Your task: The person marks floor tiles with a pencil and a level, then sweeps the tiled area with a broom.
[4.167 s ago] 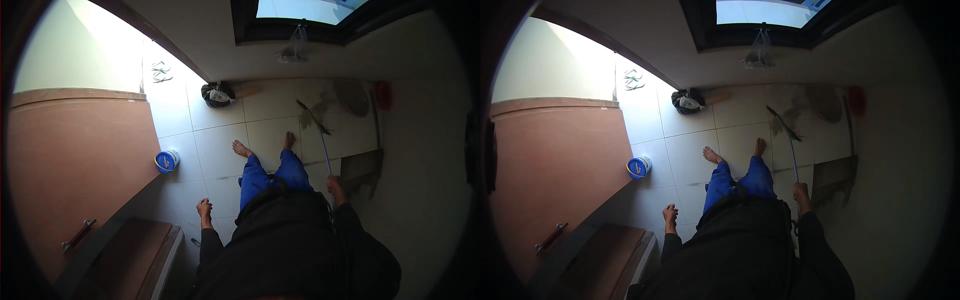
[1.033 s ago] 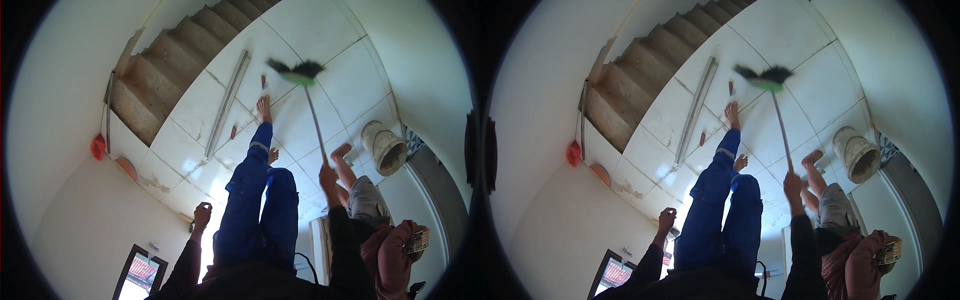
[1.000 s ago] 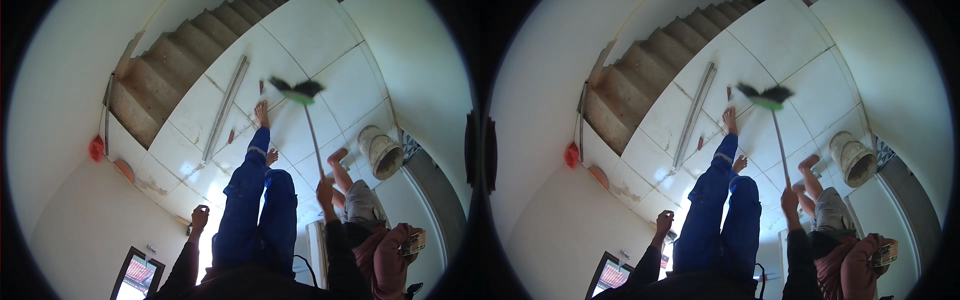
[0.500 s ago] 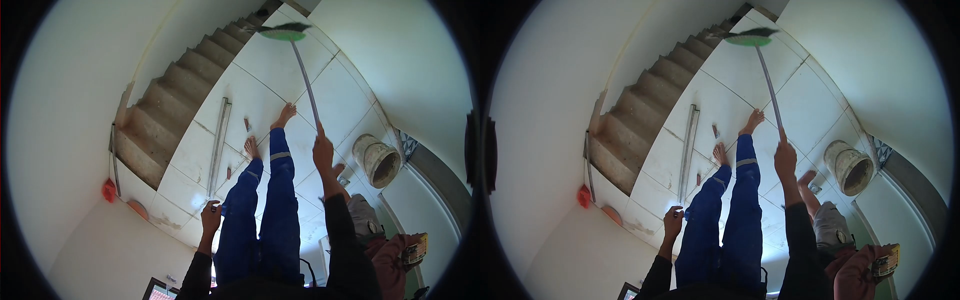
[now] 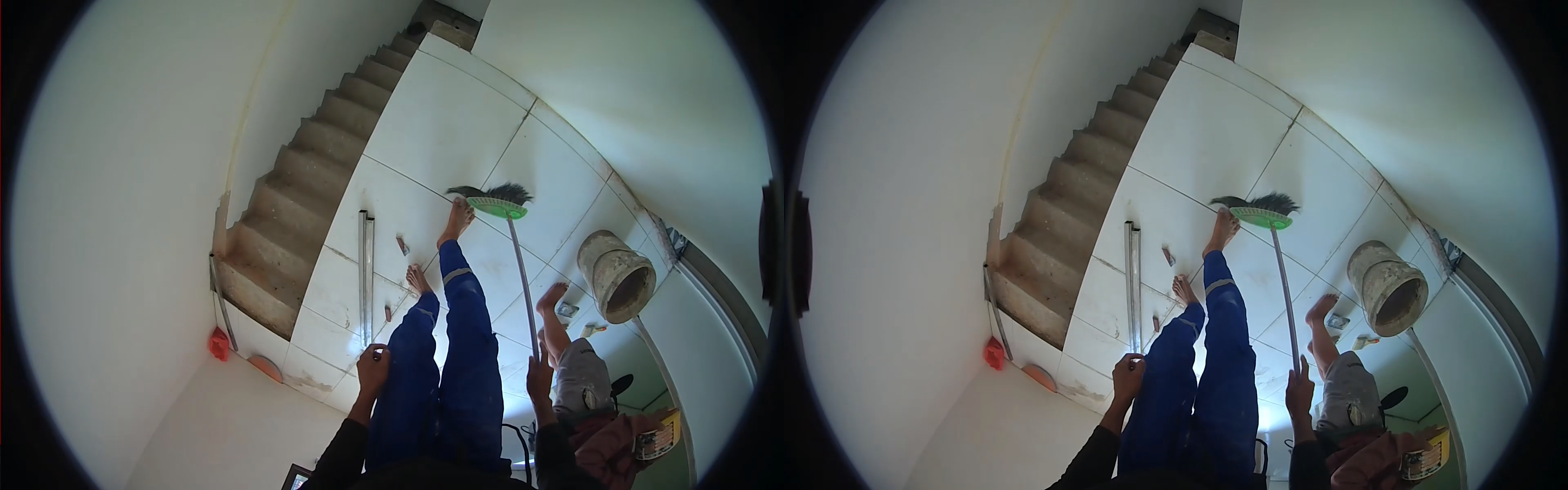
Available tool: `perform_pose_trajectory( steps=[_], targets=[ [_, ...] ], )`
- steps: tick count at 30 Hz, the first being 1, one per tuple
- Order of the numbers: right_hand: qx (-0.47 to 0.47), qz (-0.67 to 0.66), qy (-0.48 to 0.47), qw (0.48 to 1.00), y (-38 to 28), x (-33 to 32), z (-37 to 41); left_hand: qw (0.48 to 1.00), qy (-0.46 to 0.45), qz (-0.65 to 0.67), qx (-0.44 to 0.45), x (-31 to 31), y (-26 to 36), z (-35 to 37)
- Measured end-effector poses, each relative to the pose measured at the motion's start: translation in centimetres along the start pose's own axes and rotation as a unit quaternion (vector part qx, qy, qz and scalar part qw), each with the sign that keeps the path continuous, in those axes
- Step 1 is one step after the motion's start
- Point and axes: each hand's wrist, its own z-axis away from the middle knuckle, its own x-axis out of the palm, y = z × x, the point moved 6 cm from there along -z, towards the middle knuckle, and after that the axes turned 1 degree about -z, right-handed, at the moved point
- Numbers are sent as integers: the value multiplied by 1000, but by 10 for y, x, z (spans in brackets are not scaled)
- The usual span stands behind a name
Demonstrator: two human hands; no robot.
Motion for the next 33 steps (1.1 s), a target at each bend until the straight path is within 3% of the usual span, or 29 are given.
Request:
perform_pose_trajectory(
  steps=[3,5,6,7,8,10,11,12,13,16,18,20,22,24,26,28,30,33],
  targets=[
    [74,-27,-58,995,9,-20,47,999,-13,38,24,-10,67,4],
    [190,-144,-115,964,6,-20,35,993,17,44,104,-17,105,5],
    [172,-178,-94,964,-29,-30,2,993,15,42,107,-21,122,5],
    [-16,-106,-3,994,-36,-21,-42,991,19,34,125,-25,140,5],
    [-25,-77,-39,996,-82,-24,-90,989,22,27,143,-29,153,4],
    [-80,-130,-16,988,-137,-11,-168,988,24,17,153,-27,167,-3],
    [38,-240,-136,960,-182,-15,-184,986,25,-1,164,-29,174,-9],
    [78,-324,-188,924,-222,-15,-192,985,24,-23,171,-32,179,-11],
    [92,-435,-254,859,-251,-6,-197,984,16,-37,173,-35,182,-12],
    [93,-573,-345,738,-336,35,-232,976,16,-67,205,-34,208,-30],
    [33,-612,-380,693,-383,56,-267,973,-1,-104,205,-34,217,-49],
    [96,-634,-343,687,-409,77,-310,963,-16,-140,228,-34,219,-70],
    [135,-734,-352,564,-398,101,-363,953,-34,-185,239,-51,223,-88],
    [138,-816,-254,500,-342,107,-407,961,-34,-177,208,-73,230,-97],
    [219,-775,-135,577,-284,66,-383,961,-47,-181,201,-99,240,-111],
    [251,-736,-78,624,-240,49,-345,956,-32,-206,207,-132,228,-135],
    [261,-759,-62,593,-232,35,-296,955,-41,-214,203,-159,225,-160],
    [262,-763,-85,585,-281,14,-241,953,-44,-233,188,-188,226,-202]
  ],
)
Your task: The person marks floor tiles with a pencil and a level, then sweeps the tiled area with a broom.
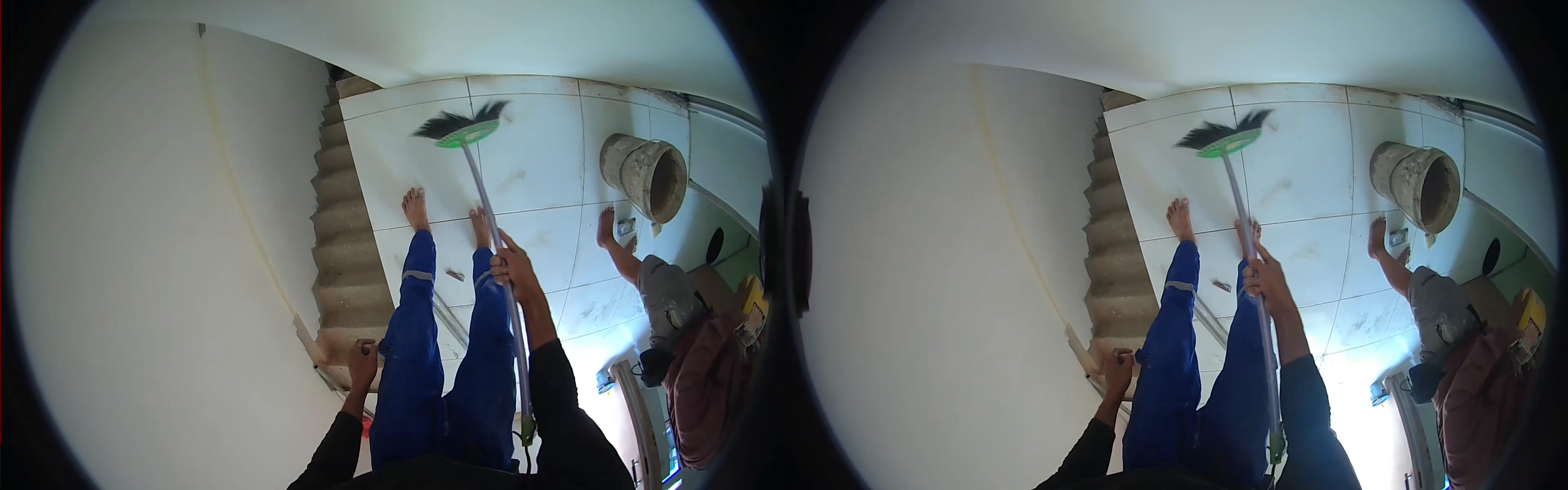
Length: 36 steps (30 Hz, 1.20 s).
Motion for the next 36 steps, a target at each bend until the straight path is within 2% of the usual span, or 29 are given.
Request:
perform_pose_trajectory(
  steps=[3,5,7,9,10,13,15,17,19,21,23,24,25,27,29,32,34,35,36],
  targets=[
    [-13,-58,-70,996,15,75,3,999,-10,-43,-23,-25,13,-18],
    [-32,-78,-130,988,11,115,-41,995,-17,-95,-16,-38,13,-35],
    [-20,-142,-164,976,10,130,-100,994,-29,-105,12,-49,38,-44],
    [-24,-136,-131,982,22,94,-143,995,-17,-79,55,-61,60,-59],
    [2,-186,-84,979,31,73,-128,994,-10,-88,59,-67,69,-64],
    [-2,-237,-7,972,79,-23,-86,991,-31,-96,86,-75,100,-69],
    [-37,-159,90,982,97,-79,-42,987,-32,-110,114,-78,103,-74],
    [-29,-142,174,974,113,-104,3,983,-39,-134,115,-74,97,-81],
    [-25,-116,165,979,115,-84,48,983,-44,-133,117,-61,100,-82],
    [-42,-154,99,982,113,-35,64,979,-67,-156,117,-50,86,-75],
    [-61,-178,-4,982,100,26,45,972,-85,-189,115,-32,68,-76],
    [-58,-220,-32,973,97,52,22,969,-93,-203,106,-25,74,-68],
    [-77,-207,-70,973,90,67,-9,967,-90,-215,107,-19,84,-59],
    [-64,-272,-152,948,95,78,-82,954,-96,-251,136,-13,99,-43],
    [-52,-325,-108,938,114,44,-111,950,-109,-255,146,-18,93,-47],
    [-50,-305,-38,950,173,-64,-72,954,-96,-229,165,-30,85,-50],
    [-16,-347,40,937,227,-142,-30,958,-82,-238,137,-41,82,-49],
    [1,-318,129,939,257,-183,-17,961,-73,-233,130,-46,77,-51],
    [-20,-294,178,939,278,-219,2,961,-72,-229,134,-49,77,-46]
  ],
)
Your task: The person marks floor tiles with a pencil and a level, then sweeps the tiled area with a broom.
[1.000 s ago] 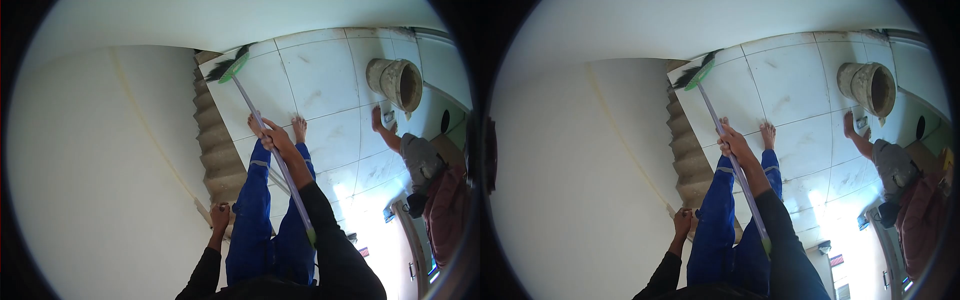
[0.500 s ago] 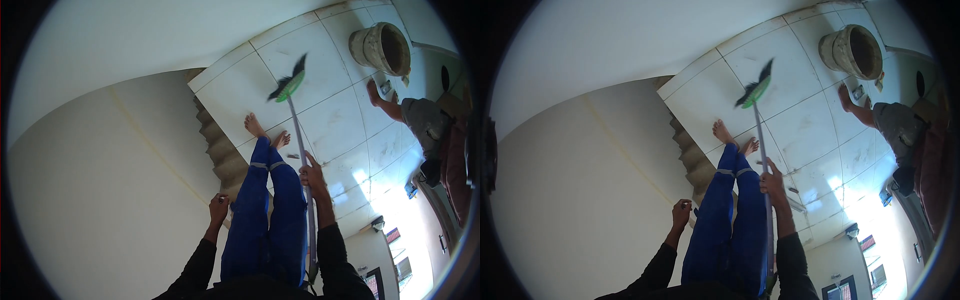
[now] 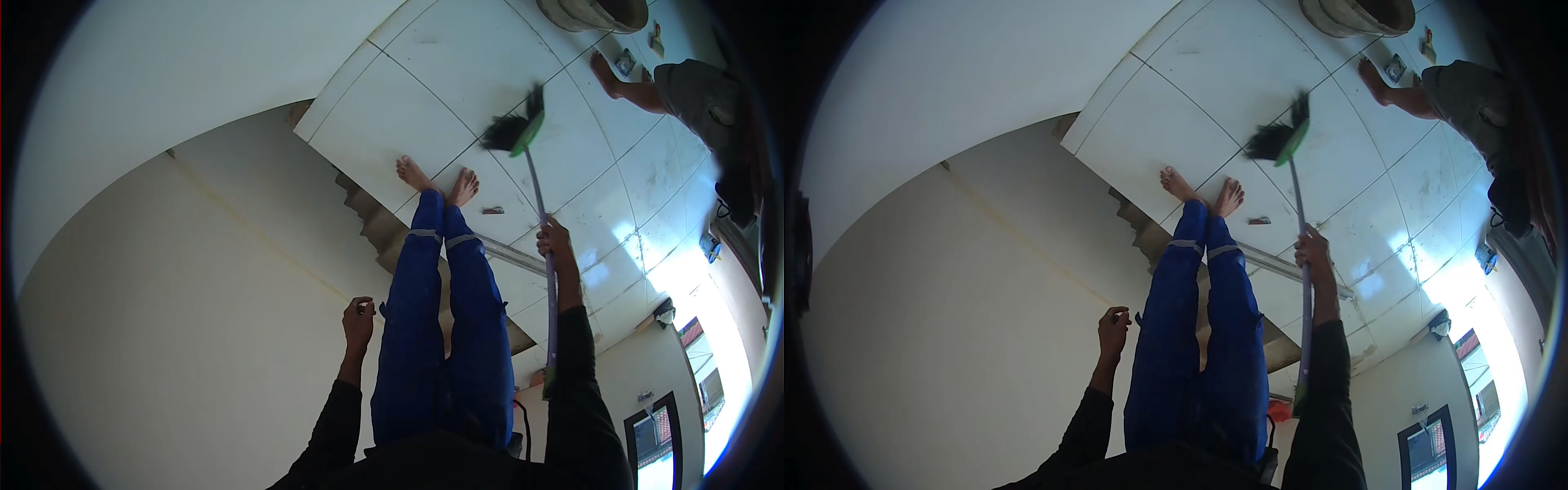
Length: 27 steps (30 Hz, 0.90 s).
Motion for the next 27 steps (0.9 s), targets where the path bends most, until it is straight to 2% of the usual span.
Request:
perform_pose_trajectory(
  steps=[1,2,3,4,5,6,7,9,12,14,16,18,19,21,22,24,25,26,27],
  targets=[
    [15,-6,23,1000,3,-42,-4,1000,11,7,5,-5,0,7],
    [-73,66,76,992,-2,-64,15,999,24,18,15,-6,8,7],
    [-22,1,73,997,15,-88,9,999,28,25,23,-4,21,4],
    [-53,-7,47,998,15,-78,41,998,38,21,35,-3,35,11],
    [-31,-5,23,999,25,-60,65,998,42,10,41,-4,43,24],
    [-43,-3,-16,999,26,-23,101,999,37,-23,28,-3,58,27],
    [-15,0,-24,1000,28,22,128,999,35,-28,28,0,66,25],
    [13,-4,-119,993,33,107,151,990,71,-87,87,-1,85,24],
    [37,-51,-236,970,51,202,102,986,60,-132,80,-9,91,10],
    [21,-23,-228,973,54,220,69,975,68,-184,100,-20,93,2],
    [-4,-28,-177,984,67,171,29,963,76,-227,121,-33,93,-4],
    [27,-83,-96,992,71,93,18,950,65,-261,156,-35,96,-13],
    [4,-44,-47,998,66,60,24,950,60,-261,163,-33,100,-22],
    [-51,-65,11,996,68,1,22,945,-4,-283,165,-31,98,-33],
    [-54,-70,18,996,68,8,38,940,-24,-285,184,-31,103,-38],
    [-44,-51,101,993,71,9,86,934,-29,-291,204,-42,112,-56],
    [-27,-30,113,993,78,31,118,928,-35,-302,213,-49,110,-58],
    [-45,6,76,996,104,44,134,943,-35,-275,185,-58,112,-64],
    [10,0,45,999,126,68,157,944,-39,-277,177,-67,109,-70]
  ],
)
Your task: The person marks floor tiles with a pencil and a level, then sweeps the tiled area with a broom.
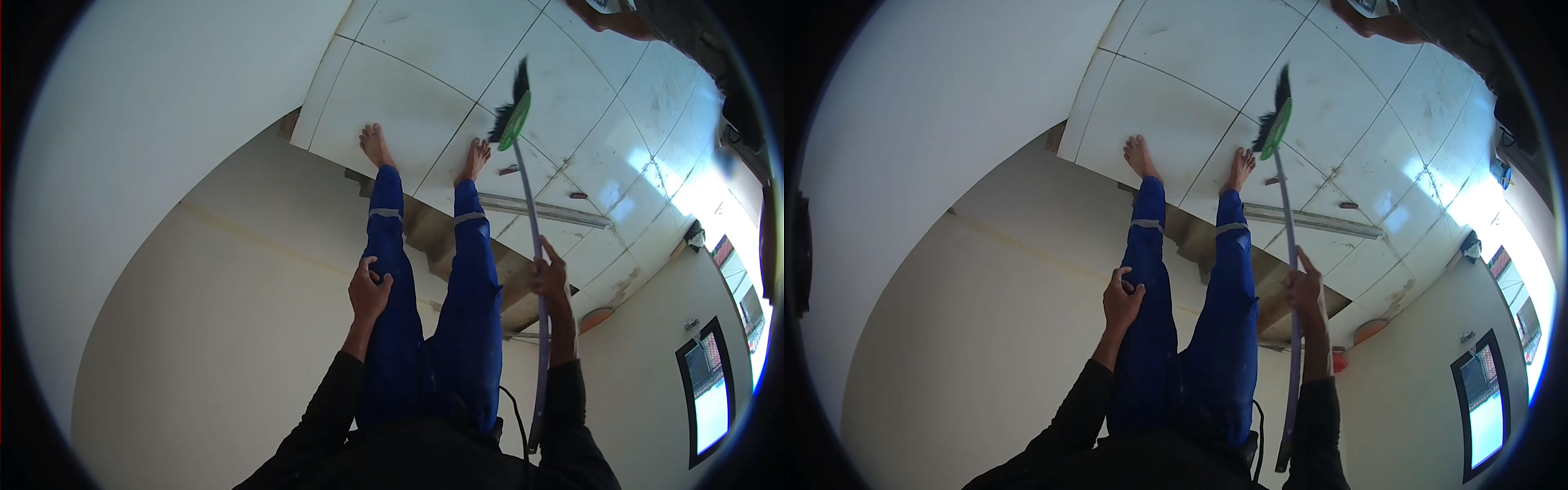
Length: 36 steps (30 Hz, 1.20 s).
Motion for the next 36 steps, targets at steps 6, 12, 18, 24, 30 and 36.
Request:
perform_pose_trajectory(
  steps=[6,12,18,24,30,36],
  targets=[
    [194,-198,-163,947,101,150,27,994,25,70,-76,-37,-61,-26],
    [-65,-179,0,982,-39,112,-121,988,48,60,-131,-63,-106,-26],
    [-100,-73,69,990,-120,40,-41,989,36,78,-118,-39,-97,-20],
    [107,-50,-99,988,13,96,20,993,5,84,-83,-6,-46,-23],
    [43,-62,-69,995,-8,74,-129,992,24,108,-56,-10,-13,-21],
    [9,17,-117,993,-62,133,23,996,9,84,-36,-3,-28,-22]
  ],
)
